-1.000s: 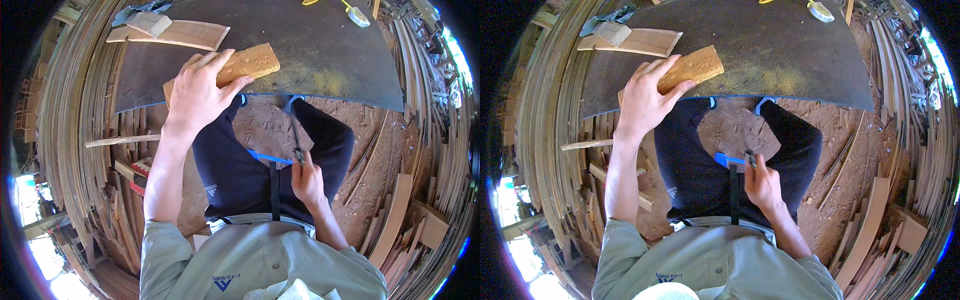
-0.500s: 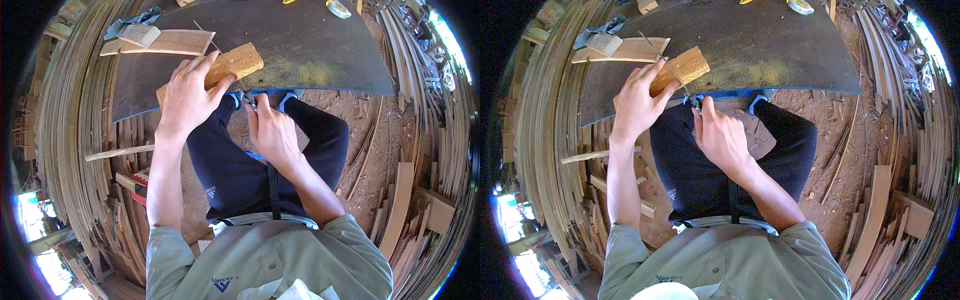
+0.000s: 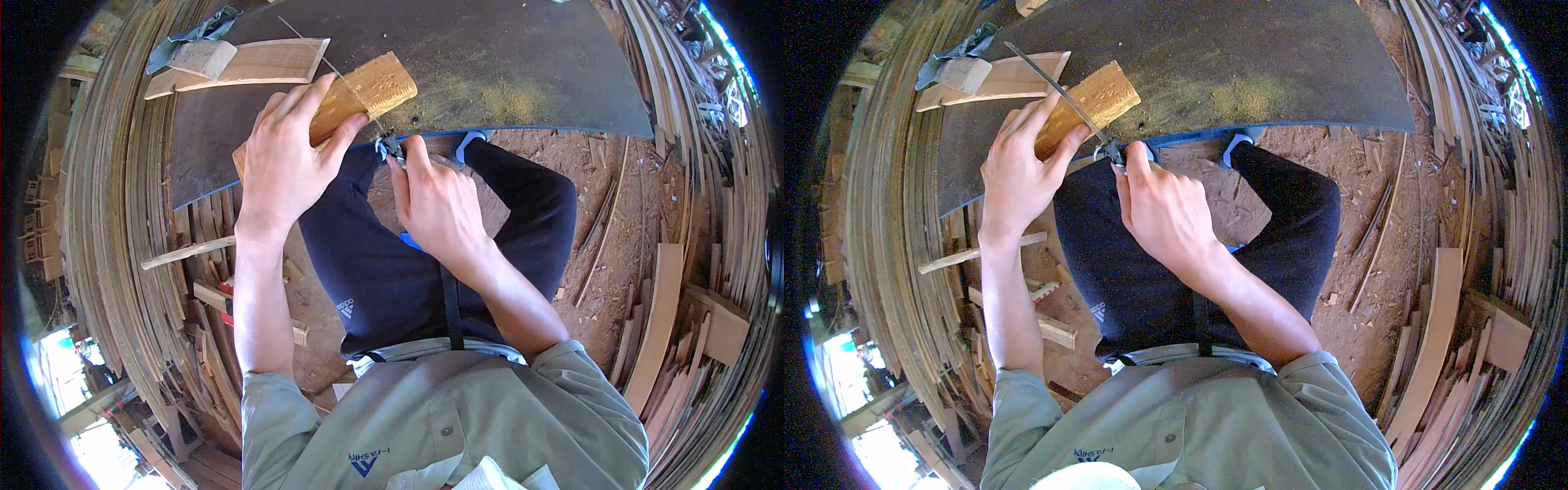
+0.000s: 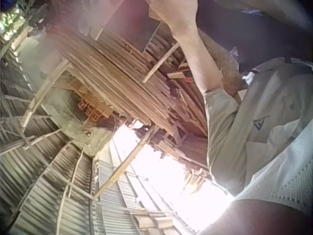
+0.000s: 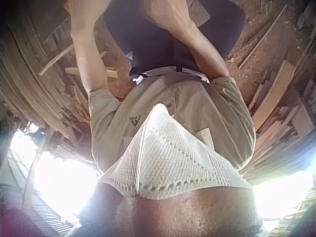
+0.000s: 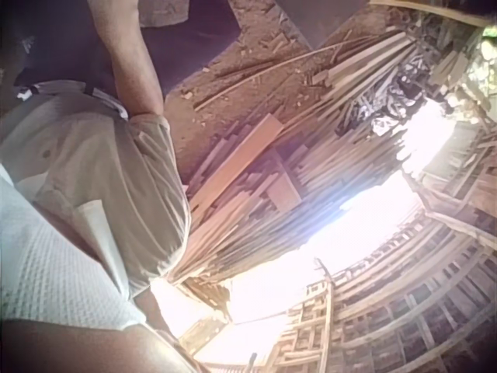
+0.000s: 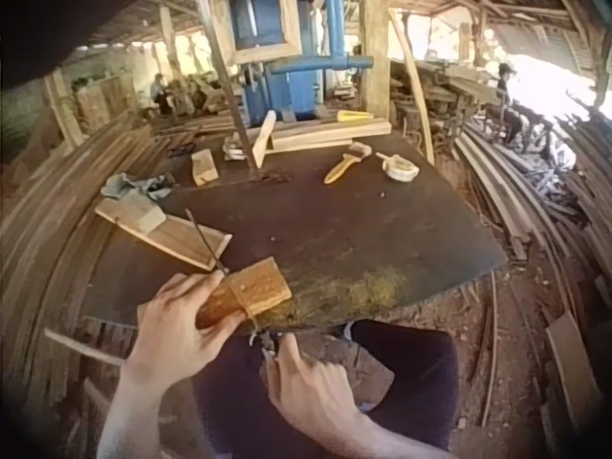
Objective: Saw a piece of wood using a small hand saw.
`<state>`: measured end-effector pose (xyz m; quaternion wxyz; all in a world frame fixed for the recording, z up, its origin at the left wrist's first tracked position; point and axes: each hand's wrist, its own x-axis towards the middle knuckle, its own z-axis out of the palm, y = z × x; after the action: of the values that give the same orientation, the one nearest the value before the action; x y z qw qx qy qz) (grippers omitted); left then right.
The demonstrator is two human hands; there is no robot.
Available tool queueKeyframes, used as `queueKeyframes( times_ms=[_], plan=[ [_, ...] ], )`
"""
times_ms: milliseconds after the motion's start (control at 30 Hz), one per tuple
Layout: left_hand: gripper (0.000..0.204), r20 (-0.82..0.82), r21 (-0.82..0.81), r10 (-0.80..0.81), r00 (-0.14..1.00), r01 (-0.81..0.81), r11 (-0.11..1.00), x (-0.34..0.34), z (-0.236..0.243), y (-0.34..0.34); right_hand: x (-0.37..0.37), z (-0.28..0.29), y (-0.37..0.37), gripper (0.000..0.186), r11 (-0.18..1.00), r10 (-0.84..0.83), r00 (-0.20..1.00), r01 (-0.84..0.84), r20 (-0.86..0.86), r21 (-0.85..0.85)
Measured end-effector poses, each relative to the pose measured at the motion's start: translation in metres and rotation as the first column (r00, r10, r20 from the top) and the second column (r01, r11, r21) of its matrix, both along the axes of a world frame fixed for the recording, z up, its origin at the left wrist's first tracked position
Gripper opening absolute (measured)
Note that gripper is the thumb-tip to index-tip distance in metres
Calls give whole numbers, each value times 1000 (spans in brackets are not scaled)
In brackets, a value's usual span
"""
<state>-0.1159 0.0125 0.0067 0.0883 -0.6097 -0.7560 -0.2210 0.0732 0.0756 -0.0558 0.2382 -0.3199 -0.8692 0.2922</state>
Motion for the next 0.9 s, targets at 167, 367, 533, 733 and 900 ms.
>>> queueKeyframes(
  times_ms=[167, 367, 533, 733, 900],
  plan=[
    [58, 11, -29, -8, 1000, 9, 1000, 0, 2, 0, 0, -1, 1, 23, 1000, -5, 1000, 5, 11, 23],
    [60, -111, -46, -22, 994, 17, 999, -7, -6, 1, -2, 1, -4, 18, 997, -66, 997, 65, 43, 28],
    [60, -95, -118, -14, 995, 2, 993, -8, -3, 4, 21, -21, -21, 19, 996, -72, 993, 76, 98, -37],
    [62, -107, -93, -1, 994, -9, 996, -8, -6, -1, 123, -48, -62, 19, 980, -26, 996, 41, 82, -193],
    [64, -91, -83, -21, 996, 14, 996, -4, -1, 0, 122, -22, -49, 19, 987, -42, 998, 33, -56, -158]
  ],
)
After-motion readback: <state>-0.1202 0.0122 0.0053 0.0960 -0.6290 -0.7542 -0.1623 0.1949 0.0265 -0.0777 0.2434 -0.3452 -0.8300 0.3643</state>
